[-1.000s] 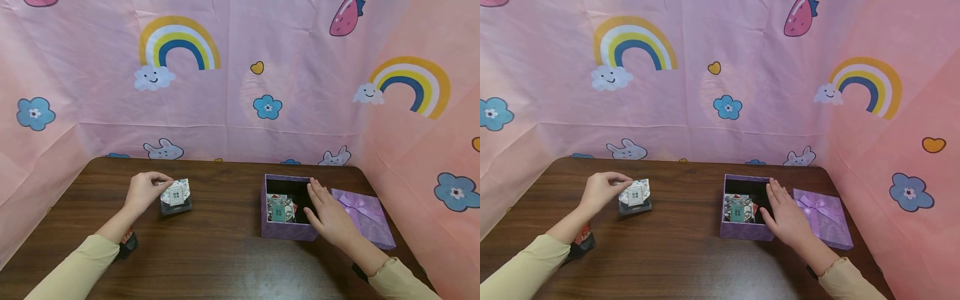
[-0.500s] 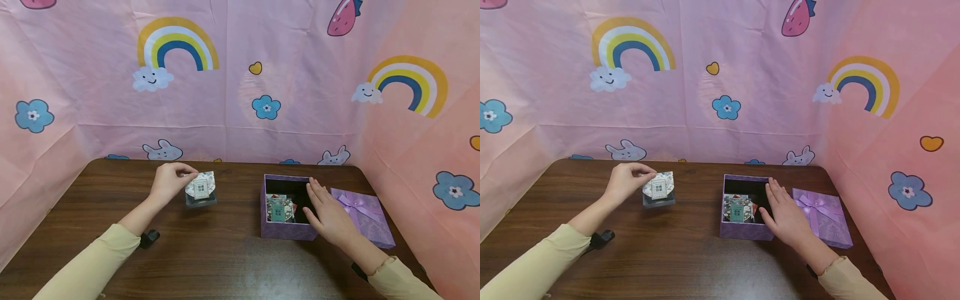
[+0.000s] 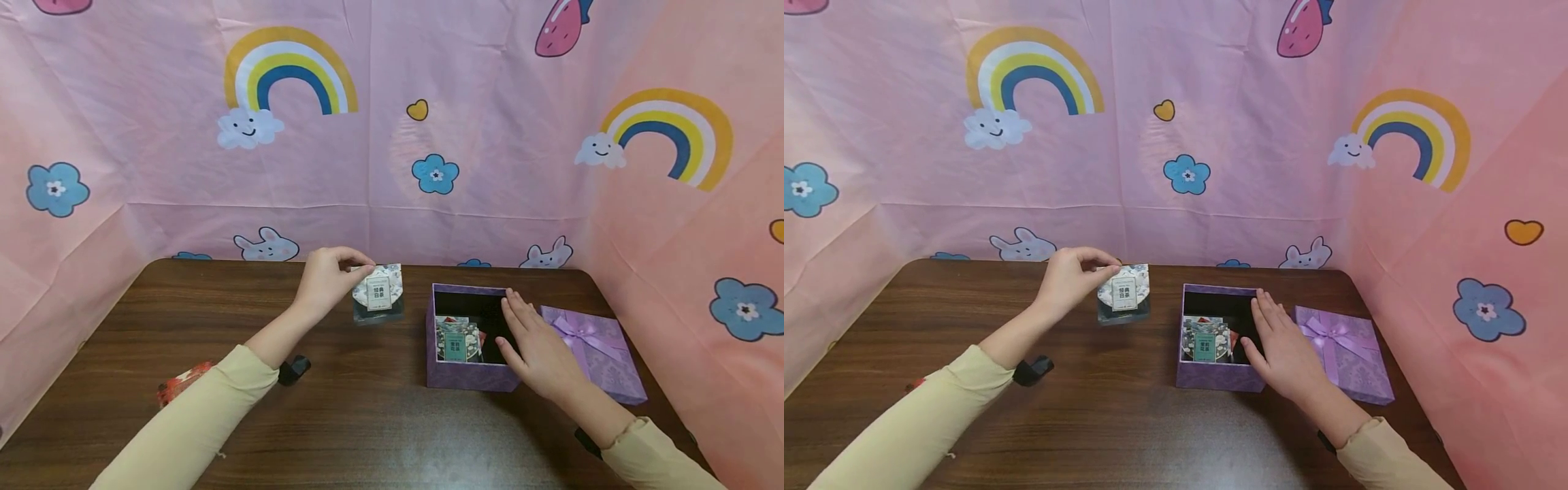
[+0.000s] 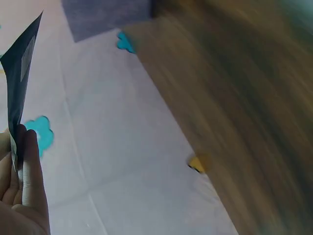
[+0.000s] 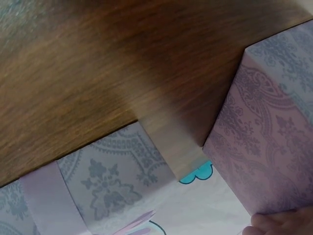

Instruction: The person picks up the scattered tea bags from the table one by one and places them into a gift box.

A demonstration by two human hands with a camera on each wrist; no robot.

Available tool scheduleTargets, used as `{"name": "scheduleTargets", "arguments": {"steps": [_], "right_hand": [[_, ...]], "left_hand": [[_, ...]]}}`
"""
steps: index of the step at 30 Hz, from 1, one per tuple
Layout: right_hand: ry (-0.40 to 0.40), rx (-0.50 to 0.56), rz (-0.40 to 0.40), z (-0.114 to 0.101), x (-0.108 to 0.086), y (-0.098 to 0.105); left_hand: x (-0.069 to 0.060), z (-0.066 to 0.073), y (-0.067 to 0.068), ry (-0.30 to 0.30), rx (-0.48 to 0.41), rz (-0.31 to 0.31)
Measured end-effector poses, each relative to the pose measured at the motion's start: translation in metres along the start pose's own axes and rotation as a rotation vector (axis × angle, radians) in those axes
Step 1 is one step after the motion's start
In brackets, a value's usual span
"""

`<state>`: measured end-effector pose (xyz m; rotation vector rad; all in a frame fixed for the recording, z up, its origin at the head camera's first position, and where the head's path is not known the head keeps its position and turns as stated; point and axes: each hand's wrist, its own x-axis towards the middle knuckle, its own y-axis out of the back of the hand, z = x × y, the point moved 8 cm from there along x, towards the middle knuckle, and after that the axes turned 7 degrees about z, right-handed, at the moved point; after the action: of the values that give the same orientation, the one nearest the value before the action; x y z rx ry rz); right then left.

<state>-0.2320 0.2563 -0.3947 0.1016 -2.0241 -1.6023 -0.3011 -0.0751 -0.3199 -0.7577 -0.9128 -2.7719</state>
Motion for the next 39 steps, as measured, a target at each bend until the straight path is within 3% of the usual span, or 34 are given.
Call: {"name": "scheduleTargets", "arguments": {"steps": [9,22,31,39], "right_hand": [[-0.013,-0.001,-0.011,0.004,0.001,-0.004],[-0.024,0.003,-0.019,0.005,0.001,-0.006],[-0.038,0.014,-0.030,0.006,0.002,-0.006],[-0.010,0.010,0.018,0.004,0.002,-0.004]], "left_hand": [[0.011,0.036,-0.034,-0.051,-0.086,-0.007],[0.006,0.071,-0.085,-0.080,-0.174,-0.073],[-0.006,0.075,-0.111,-0.078,-0.201,-0.142],[-0.014,0.065,-0.127,-0.081,-0.125,-0.177]]}}
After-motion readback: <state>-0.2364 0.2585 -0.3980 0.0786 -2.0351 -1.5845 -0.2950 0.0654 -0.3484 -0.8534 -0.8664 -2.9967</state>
